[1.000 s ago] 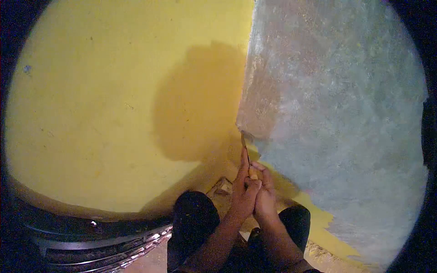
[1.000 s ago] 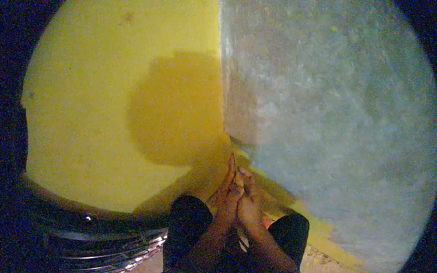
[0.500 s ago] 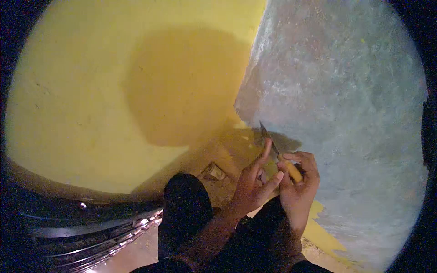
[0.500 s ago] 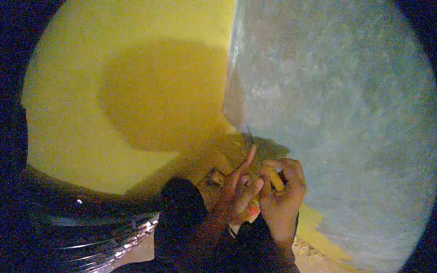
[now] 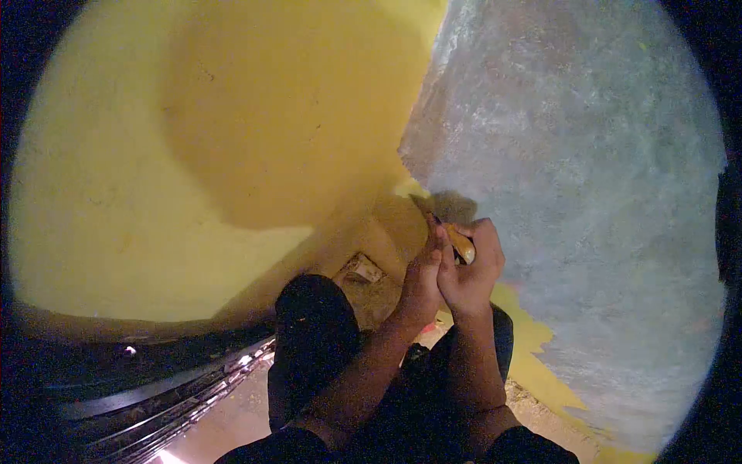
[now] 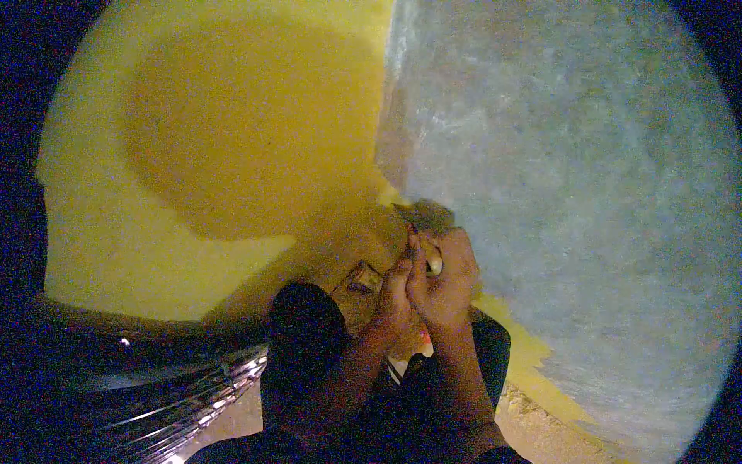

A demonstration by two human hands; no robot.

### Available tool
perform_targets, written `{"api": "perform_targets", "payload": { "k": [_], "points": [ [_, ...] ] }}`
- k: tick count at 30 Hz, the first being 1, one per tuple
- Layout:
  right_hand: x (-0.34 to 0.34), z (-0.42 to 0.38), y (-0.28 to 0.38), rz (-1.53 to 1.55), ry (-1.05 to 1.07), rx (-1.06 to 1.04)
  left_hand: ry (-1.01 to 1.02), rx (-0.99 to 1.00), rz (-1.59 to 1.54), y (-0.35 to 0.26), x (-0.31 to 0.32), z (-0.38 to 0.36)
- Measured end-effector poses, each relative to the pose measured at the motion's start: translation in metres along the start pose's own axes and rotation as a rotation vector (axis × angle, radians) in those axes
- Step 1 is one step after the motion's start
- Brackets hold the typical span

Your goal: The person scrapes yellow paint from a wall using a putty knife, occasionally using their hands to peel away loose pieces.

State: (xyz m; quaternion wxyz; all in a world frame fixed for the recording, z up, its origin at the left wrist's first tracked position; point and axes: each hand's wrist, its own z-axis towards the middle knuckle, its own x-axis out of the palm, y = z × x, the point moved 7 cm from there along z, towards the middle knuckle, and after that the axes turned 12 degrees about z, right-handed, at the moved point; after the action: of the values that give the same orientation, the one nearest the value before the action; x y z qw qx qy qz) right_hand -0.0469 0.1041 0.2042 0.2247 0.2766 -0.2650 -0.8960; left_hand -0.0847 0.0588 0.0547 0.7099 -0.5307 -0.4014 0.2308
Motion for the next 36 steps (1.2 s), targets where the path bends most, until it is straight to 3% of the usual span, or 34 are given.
{"api": "perform_targets", "payload": {
  "k": [1, 3, 6, 9, 13, 15, 18, 20, 22, 24, 25, 27, 30, 36],
  "points": [
    [-0.005, -0.001, 0.010, -0.022, -0.011, -0.056, -0.005, -0.002, 0.001, -0.008, 0.001, -0.004],
    [-0.013, 0.001, 0.030, -0.042, -0.016, -0.112, 0.007, 0.221, 0.231, -0.064, 0.011, -0.019],
    [-0.018, -0.005, 0.045, -0.057, -0.137, -0.170, -0.037, 0.255, 0.216, -0.107, 0.009, -0.028],
    [0.004, -0.007, 0.007, 0.018, -0.023, -0.186, 0.159, 0.228, -0.027, -0.058, -0.005, -0.008],
    [0.011, -0.006, 0.008, 0.000, 0.047, -0.157, 0.097, 0.059, 0.207, -0.046, -0.008, -0.004],
    [-0.008, -0.003, 0.034, 0.006, -0.040, -0.204, -0.191, 0.496, 0.311, -0.078, 0.006, -0.025],
    [-0.023, -0.003, 0.055, -0.092, -0.158, -0.289, -0.077, 0.381, 0.232, -0.130, 0.007, -0.028],
    [-0.021, -0.007, 0.029, -0.079, -0.086, -0.130, -0.121, 0.383, 0.348, -0.119, 0.003, -0.027],
    [-0.009, -0.001, 0.009, 0.020, -0.037, -0.223, -0.152, 0.383, 0.463, -0.099, 0.003, -0.024],
    [0.005, -0.001, -0.008, 0.157, 0.043, -0.138, -0.117, 0.038, 0.163, -0.054, -0.004, -0.011],
    [0.006, -0.002, -0.005, 0.117, 0.032, -0.132, -0.114, 0.039, 0.165, -0.059, -0.004, -0.014],
    [-0.006, 0.002, 0.020, 0.098, 0.013, -0.193, -0.178, 0.336, 0.475, -0.101, 0.001, -0.026],
    [-0.017, 0.006, 0.038, 0.082, -0.029, -0.257, -0.051, 0.304, 0.226, -0.103, 0.009, -0.026],
    [-0.015, -0.004, 0.016, 0.099, -0.131, -0.236, -0.187, 0.350, 0.369, -0.069, -0.003, -0.007]
  ]
}}
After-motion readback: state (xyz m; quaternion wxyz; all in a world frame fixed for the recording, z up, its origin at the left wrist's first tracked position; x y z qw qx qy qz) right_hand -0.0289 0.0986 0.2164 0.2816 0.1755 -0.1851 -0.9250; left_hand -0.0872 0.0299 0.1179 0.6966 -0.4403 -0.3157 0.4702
